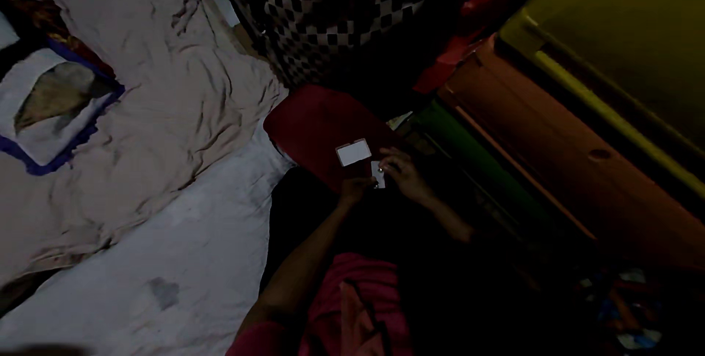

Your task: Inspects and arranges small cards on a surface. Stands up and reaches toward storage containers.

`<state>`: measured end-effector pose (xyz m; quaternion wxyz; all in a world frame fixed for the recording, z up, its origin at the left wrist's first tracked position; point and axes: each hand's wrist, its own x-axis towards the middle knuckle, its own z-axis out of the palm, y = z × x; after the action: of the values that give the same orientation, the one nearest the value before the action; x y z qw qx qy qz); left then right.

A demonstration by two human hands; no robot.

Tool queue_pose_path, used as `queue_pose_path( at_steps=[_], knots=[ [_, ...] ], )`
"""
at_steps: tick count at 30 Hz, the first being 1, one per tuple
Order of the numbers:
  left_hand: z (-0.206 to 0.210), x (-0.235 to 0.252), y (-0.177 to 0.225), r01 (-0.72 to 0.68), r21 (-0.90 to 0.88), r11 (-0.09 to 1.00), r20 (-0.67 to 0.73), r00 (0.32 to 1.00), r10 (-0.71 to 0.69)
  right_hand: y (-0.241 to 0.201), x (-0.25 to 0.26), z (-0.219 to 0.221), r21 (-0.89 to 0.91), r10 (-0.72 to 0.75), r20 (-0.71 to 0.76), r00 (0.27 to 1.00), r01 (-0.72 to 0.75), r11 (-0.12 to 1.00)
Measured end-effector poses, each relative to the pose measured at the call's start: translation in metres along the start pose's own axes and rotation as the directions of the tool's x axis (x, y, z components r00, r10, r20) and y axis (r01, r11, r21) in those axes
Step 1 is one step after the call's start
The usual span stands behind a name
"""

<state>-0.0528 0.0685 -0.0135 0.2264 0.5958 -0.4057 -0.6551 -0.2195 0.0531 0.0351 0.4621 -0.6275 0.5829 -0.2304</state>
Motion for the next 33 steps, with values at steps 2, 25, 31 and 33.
queue_pose_path(
  at_steps=[2, 25, 31, 33],
  knots=[
    [-0.001, 0.000, 0.000, 0.001, 0.046, 0.999, -0.049, 0.999, 0.001, 0.001, 0.001, 0.000, -0.001, 0.003, -0.013, 1.000, -0.003, 1.000],
    [-0.033, -0.067, 0.032, 0.085, -0.970, 0.228, 0.209, 0.771, 0.601, 0.006, 0.004, -0.003, 0.236, 0.045, -0.193, 0.980, 0.002, 0.972],
    [-0.034, -0.073, 0.031, 0.130, -0.971, 0.201, 0.231, 0.730, 0.644, 0.012, 0.005, -0.001, 0.222, -0.003, -0.209, 0.978, 0.051, 0.974],
    [-0.035, -0.072, 0.029, 0.123, -0.972, 0.202, 0.228, 0.712, 0.664, 0.010, 0.001, 0.000, 0.198, -0.041, -0.254, 0.966, 0.094, 0.976]
  ],
)
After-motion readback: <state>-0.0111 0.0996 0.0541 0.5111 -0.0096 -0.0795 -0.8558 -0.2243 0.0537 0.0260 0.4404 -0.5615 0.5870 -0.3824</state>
